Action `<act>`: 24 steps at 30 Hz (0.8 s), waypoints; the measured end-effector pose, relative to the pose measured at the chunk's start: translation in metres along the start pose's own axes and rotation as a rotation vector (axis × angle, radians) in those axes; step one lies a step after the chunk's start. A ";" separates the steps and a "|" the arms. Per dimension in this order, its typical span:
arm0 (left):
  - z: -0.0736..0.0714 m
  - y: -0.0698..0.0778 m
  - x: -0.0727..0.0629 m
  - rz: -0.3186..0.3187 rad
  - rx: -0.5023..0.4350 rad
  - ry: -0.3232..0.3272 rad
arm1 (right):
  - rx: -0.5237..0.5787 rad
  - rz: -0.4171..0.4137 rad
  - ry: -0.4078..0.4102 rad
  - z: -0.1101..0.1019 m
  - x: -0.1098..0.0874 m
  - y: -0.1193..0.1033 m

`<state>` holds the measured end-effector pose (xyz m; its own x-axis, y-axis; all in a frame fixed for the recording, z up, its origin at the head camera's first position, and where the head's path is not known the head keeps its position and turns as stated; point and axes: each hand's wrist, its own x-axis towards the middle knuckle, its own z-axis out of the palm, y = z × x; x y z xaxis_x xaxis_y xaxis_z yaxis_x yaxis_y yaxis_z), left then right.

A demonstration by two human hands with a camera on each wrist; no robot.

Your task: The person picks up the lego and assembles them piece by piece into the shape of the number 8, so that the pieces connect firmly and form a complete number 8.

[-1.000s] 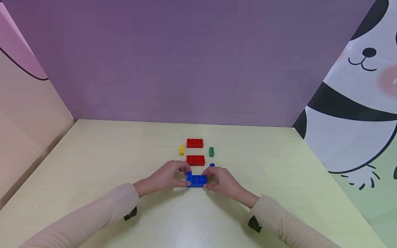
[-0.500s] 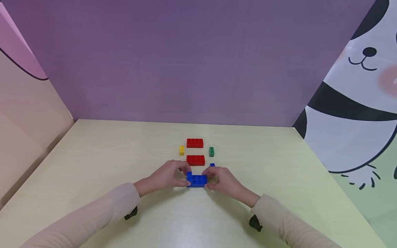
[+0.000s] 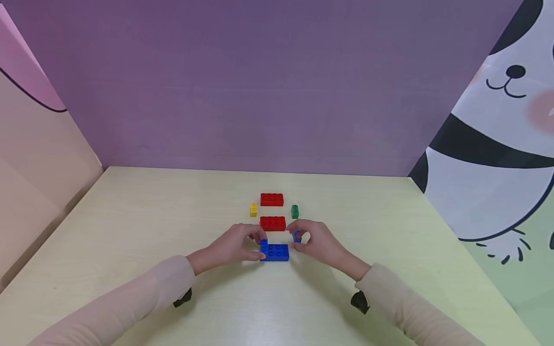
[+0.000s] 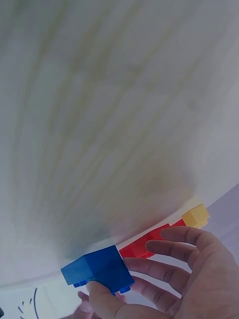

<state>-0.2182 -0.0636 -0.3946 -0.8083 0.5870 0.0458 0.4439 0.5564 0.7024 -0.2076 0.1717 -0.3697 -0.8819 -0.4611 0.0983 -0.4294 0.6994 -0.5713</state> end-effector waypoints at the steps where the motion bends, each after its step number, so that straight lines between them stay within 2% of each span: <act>1: 0.000 0.000 0.000 0.000 0.000 -0.001 | -0.004 -0.002 0.010 -0.002 0.001 0.000; 7: 0.000 0.000 0.000 -0.008 0.005 -0.004 | -0.017 0.022 0.048 -0.010 0.005 0.004; 15: 0.000 0.000 0.001 -0.010 -0.001 -0.005 | -0.038 0.018 0.078 -0.009 0.009 0.015; 24: 0.001 -0.002 0.001 -0.003 -0.004 0.001 | -0.018 0.047 0.054 -0.005 0.011 0.026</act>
<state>-0.2193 -0.0631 -0.3968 -0.8100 0.5847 0.0446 0.4399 0.5555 0.7057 -0.2295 0.1872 -0.3795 -0.9103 -0.3974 0.1157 -0.3899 0.7296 -0.5619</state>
